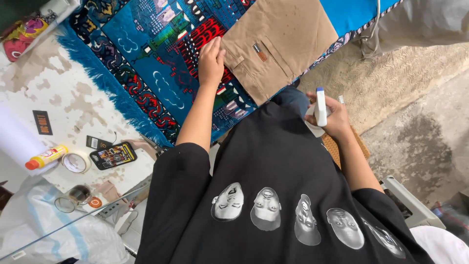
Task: Ironing a pair of pants, spraying them with water, folding them, and trimming loose threads with scissors.
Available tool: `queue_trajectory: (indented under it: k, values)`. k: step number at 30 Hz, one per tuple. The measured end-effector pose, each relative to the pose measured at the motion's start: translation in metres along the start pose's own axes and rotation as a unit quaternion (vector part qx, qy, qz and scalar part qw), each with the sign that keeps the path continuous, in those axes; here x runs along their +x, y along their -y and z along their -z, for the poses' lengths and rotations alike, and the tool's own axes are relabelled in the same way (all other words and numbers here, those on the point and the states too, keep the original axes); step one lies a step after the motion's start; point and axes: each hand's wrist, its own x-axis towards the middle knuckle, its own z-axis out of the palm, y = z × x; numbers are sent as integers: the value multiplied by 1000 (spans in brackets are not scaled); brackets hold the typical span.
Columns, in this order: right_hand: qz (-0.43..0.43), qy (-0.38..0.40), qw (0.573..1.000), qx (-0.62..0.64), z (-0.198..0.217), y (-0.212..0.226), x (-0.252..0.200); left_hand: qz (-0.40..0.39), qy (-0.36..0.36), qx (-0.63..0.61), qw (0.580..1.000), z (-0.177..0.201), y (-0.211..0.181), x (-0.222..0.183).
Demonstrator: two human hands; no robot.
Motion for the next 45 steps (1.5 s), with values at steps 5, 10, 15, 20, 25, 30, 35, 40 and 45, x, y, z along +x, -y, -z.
queue_trajectory:
  k: [5,10,15,20,25,30,35,40,45]
  values:
    - [-72,-79,993,54,-5,13,16,92,-18,-22,995,5,-11,20]
    - [5,-53,987,150,-5,30,39,121,-58,-46,990,3,-5,21]
    - [-20,-44,992,113,-8,33,61,95,-44,-79,991,11,10,33]
    - [60,-49,985,152,-24,18,72,109,-57,-108,987,3,35,24]
    - [-15,69,996,59,-32,57,63,113,-49,-183,975,15,27,21]
    - [-7,181,983,-42,-52,49,63,246,-30,-367,897,23,31,26]
    - [-9,229,966,-115,-47,52,64,251,-52,-463,848,13,43,23]
    - [-72,277,946,-150,-29,33,43,247,-47,-448,858,18,35,19]
    - [-63,186,970,-141,-7,2,18,221,-40,-455,862,12,36,16]
